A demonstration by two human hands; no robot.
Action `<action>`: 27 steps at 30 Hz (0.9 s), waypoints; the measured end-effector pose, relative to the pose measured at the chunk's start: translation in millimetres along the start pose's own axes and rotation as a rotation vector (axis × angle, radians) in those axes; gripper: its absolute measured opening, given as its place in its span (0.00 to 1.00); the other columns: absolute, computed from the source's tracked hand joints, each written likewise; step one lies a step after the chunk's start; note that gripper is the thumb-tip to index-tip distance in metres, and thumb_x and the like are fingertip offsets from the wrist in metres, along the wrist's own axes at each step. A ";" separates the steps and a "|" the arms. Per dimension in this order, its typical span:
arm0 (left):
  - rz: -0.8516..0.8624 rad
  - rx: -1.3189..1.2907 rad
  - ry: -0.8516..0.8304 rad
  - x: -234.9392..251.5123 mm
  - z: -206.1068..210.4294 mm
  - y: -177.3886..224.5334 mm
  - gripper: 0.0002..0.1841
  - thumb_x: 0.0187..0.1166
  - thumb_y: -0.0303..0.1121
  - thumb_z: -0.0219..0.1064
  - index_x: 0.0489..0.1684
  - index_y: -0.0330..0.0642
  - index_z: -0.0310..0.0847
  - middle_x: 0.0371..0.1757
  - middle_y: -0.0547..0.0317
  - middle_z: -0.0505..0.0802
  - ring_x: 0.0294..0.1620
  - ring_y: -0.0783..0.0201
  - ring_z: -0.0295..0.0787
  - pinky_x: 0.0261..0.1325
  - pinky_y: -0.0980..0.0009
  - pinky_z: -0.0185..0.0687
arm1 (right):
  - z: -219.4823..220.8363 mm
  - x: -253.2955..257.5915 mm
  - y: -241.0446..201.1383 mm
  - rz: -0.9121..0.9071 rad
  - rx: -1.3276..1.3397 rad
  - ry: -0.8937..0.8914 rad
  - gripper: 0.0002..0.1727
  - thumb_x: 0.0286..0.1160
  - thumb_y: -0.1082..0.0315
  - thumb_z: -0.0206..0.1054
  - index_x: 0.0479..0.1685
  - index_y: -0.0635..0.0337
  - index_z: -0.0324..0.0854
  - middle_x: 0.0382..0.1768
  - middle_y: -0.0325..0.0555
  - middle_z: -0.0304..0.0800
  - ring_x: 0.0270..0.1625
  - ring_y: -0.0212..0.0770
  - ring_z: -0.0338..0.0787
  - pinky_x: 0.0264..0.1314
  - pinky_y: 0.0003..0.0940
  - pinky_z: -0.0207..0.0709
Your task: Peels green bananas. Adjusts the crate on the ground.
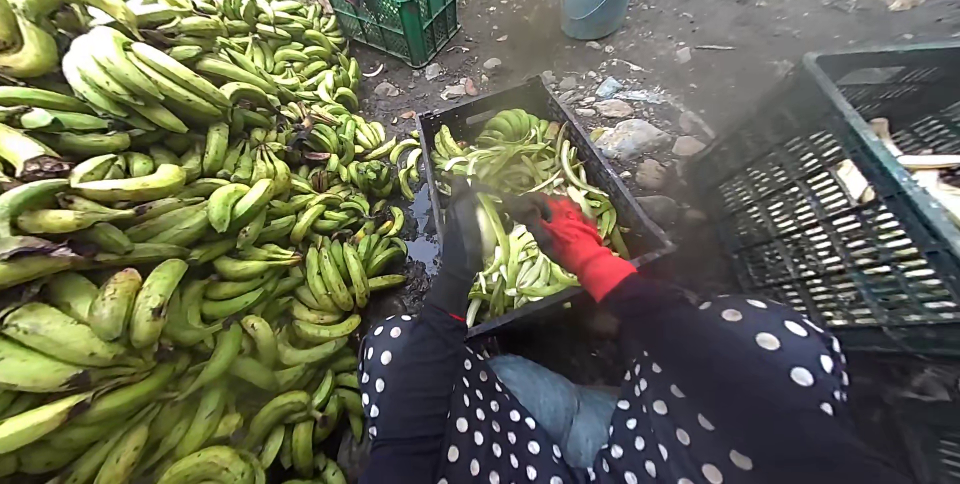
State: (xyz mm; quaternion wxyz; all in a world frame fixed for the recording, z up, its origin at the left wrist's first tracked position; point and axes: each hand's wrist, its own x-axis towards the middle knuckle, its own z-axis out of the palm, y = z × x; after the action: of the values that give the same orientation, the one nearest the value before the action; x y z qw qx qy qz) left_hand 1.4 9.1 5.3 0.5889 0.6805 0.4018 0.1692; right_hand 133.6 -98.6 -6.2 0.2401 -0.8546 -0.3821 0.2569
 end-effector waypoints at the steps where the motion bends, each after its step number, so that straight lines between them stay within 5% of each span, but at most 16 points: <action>1: 0.059 0.013 -0.052 0.6 3.6 -3.7 0.23 0.95 0.42 0.41 0.74 0.38 0.70 0.49 0.47 0.86 0.41 0.60 0.83 0.45 0.59 0.83 | -1.8 3.8 4.0 0.012 0.062 -0.038 0.21 0.90 0.54 0.56 0.72 0.52 0.81 0.63 0.64 0.87 0.68 0.67 0.84 0.66 0.72 0.72; 4: 0.242 0.004 -0.166 6.5 6.7 -15.3 0.30 0.92 0.52 0.36 0.83 0.45 0.64 0.47 0.49 0.87 0.37 0.61 0.86 0.41 0.58 0.88 | -2.5 9.0 15.8 0.006 0.173 -0.099 0.21 0.93 0.60 0.51 0.71 0.61 0.80 0.59 0.65 0.88 0.63 0.63 0.86 0.67 0.68 0.72; 7: 0.221 0.008 -0.175 8.7 13.1 -12.9 0.30 0.92 0.55 0.36 0.81 0.49 0.65 0.42 0.51 0.89 0.33 0.60 0.89 0.37 0.58 0.91 | -5.0 8.1 15.1 0.074 0.124 -0.077 0.21 0.93 0.57 0.52 0.71 0.58 0.80 0.63 0.64 0.87 0.68 0.65 0.85 0.69 0.70 0.71; 9: 0.262 0.092 -0.215 4.5 16.7 -9.3 0.28 0.93 0.49 0.39 0.85 0.45 0.64 0.57 0.46 0.89 0.48 0.57 0.89 0.54 0.53 0.86 | -3.5 11.0 19.7 0.117 0.104 -0.045 0.21 0.93 0.57 0.52 0.70 0.59 0.81 0.64 0.65 0.87 0.69 0.67 0.84 0.69 0.72 0.71; 11: 0.231 0.029 -0.207 2.9 19.5 -8.8 0.27 0.93 0.46 0.40 0.84 0.46 0.65 0.53 0.47 0.90 0.45 0.57 0.89 0.52 0.54 0.87 | -1.8 16.0 25.5 0.147 0.119 -0.022 0.22 0.94 0.55 0.50 0.70 0.58 0.80 0.64 0.65 0.87 0.69 0.67 0.84 0.68 0.73 0.71; 14: 0.021 -0.463 -0.133 14.2 10.8 -14.2 0.34 0.89 0.64 0.30 0.63 0.51 0.76 0.24 0.58 0.86 0.20 0.63 0.84 0.24 0.65 0.85 | -2.6 14.3 22.6 0.083 0.129 0.030 0.21 0.93 0.55 0.53 0.71 0.57 0.77 0.62 0.66 0.86 0.66 0.68 0.85 0.65 0.73 0.73; 16: -0.010 -0.662 -0.149 21.2 -4.4 -23.0 0.36 0.85 0.70 0.30 0.46 0.55 0.80 0.18 0.66 0.82 0.15 0.70 0.78 0.19 0.72 0.77 | -4.1 8.7 15.3 -0.020 0.048 0.057 0.23 0.85 0.55 0.63 0.75 0.53 0.77 0.67 0.68 0.82 0.70 0.72 0.80 0.64 0.76 0.72; 20: -0.060 -0.707 -0.045 18.3 -15.7 -24.5 0.17 0.93 0.44 0.42 0.51 0.47 0.76 0.31 0.61 0.84 0.28 0.68 0.81 0.32 0.70 0.81 | 0.3 -0.6 4.1 -0.199 -0.153 0.083 0.34 0.72 0.40 0.72 0.78 0.40 0.79 0.75 0.67 0.76 0.80 0.74 0.69 0.69 0.77 0.66; 23: -0.120 -0.774 -0.019 18.2 -13.1 -23.8 0.18 0.93 0.42 0.40 0.43 0.47 0.75 0.26 0.62 0.83 0.24 0.69 0.80 0.27 0.73 0.80 | 5.2 -0.1 7.1 -0.253 -0.201 0.102 0.35 0.70 0.40 0.72 0.79 0.38 0.79 0.75 0.64 0.77 0.82 0.73 0.67 0.73 0.77 0.62; 27: -0.037 -0.314 0.092 12.9 -14.2 -18.2 0.14 0.93 0.38 0.47 0.54 0.39 0.76 0.34 0.54 0.81 0.30 0.63 0.76 0.34 0.63 0.76 | 0.6 -5.6 0.8 -0.143 -0.116 0.066 0.30 0.75 0.42 0.71 0.75 0.41 0.81 0.71 0.65 0.79 0.76 0.71 0.74 0.65 0.74 0.69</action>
State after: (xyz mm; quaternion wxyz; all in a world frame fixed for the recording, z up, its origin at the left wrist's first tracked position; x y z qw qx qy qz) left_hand -6.9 27.9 -11.4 0.6720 0.5643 0.4092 0.2498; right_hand 130.4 -103.3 -5.7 0.2203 -0.8456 -0.4484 0.1879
